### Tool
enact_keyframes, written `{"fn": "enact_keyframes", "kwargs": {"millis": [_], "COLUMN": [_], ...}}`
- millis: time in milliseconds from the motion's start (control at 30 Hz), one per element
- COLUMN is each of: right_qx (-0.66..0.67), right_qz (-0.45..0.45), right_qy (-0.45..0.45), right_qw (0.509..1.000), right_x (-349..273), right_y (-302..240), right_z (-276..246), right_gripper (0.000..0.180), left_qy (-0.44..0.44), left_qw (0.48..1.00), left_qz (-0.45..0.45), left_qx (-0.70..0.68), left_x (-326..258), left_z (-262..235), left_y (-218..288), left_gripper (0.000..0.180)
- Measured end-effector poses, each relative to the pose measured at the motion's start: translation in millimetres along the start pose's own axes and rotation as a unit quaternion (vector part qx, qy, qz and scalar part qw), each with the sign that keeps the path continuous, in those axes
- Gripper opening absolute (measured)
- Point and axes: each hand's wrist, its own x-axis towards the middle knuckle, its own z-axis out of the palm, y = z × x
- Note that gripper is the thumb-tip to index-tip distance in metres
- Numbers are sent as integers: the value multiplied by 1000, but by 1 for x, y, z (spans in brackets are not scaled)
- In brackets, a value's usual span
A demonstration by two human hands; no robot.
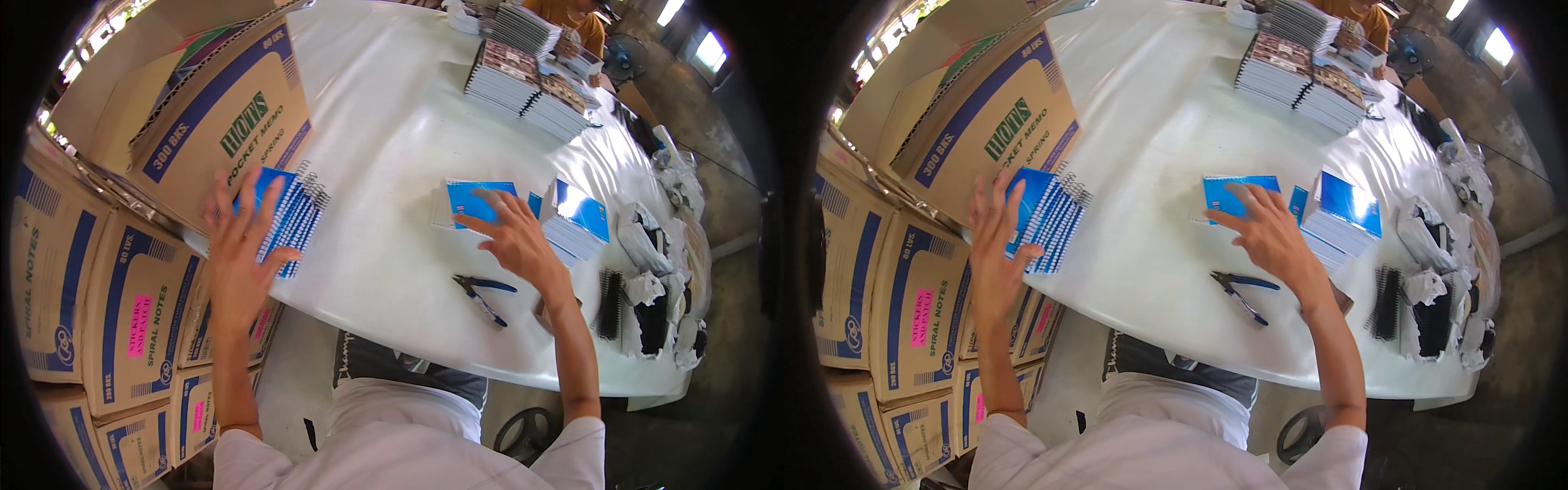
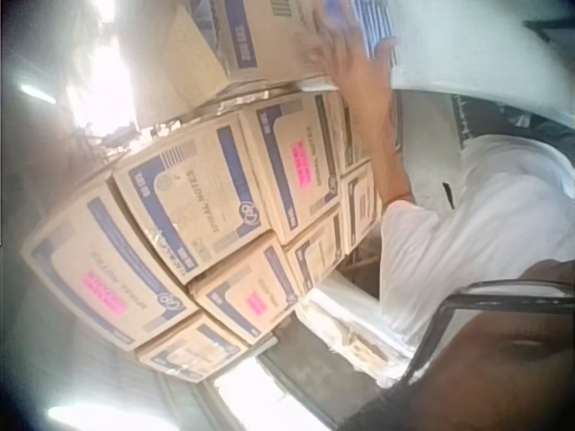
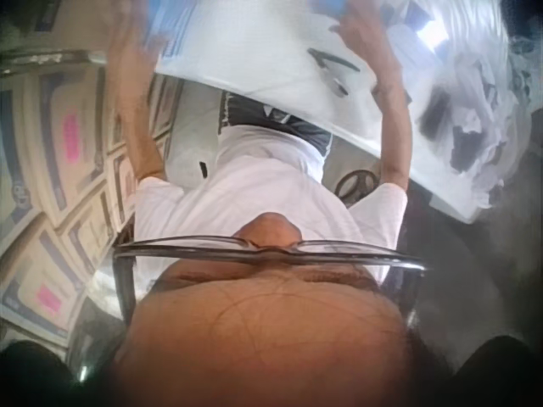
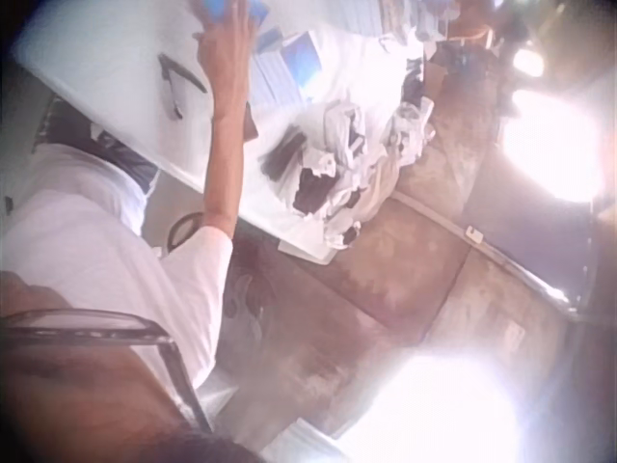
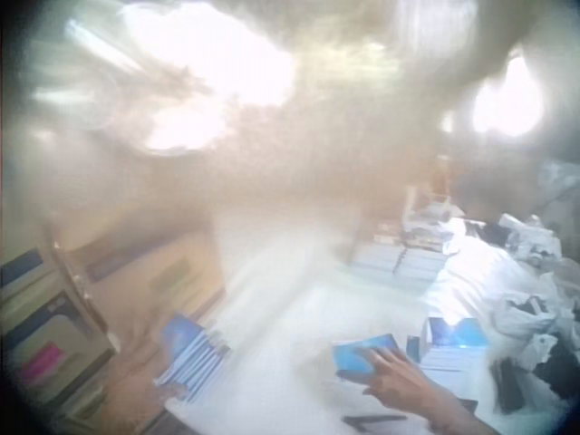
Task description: The person assembles notebooks by threading a spiral wire through the pre-punched holes of stacked covers and pages, then trims the excess wire using a pair of pliers.
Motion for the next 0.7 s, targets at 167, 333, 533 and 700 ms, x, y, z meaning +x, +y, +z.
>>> {"fn": "enact_keyframes", "kwargs": {"millis": [167,333,533,700], "right_qx": [59,119,137,150], "right_qz": [-47,-30,-16,-16], "right_qy": [-132,-172,-181,-192], "right_qw": [988,977,974,970], "right_x": [46,55,55,56], "right_y": [25,30,31,34], "right_z": [24,18,12,12], "right_gripper": [45,36,37,39], "left_qy": [-17,-29,-53,-66], "left_qw": [989,981,972,965], "left_qz": [105,76,70,70], "left_qx": [-100,-176,-219,-243], "left_x": [2,-8,-14,-18], "left_z": [44,76,89,99], "left_y": [55,61,67,72], "left_gripper": [53,51,50,50]}}
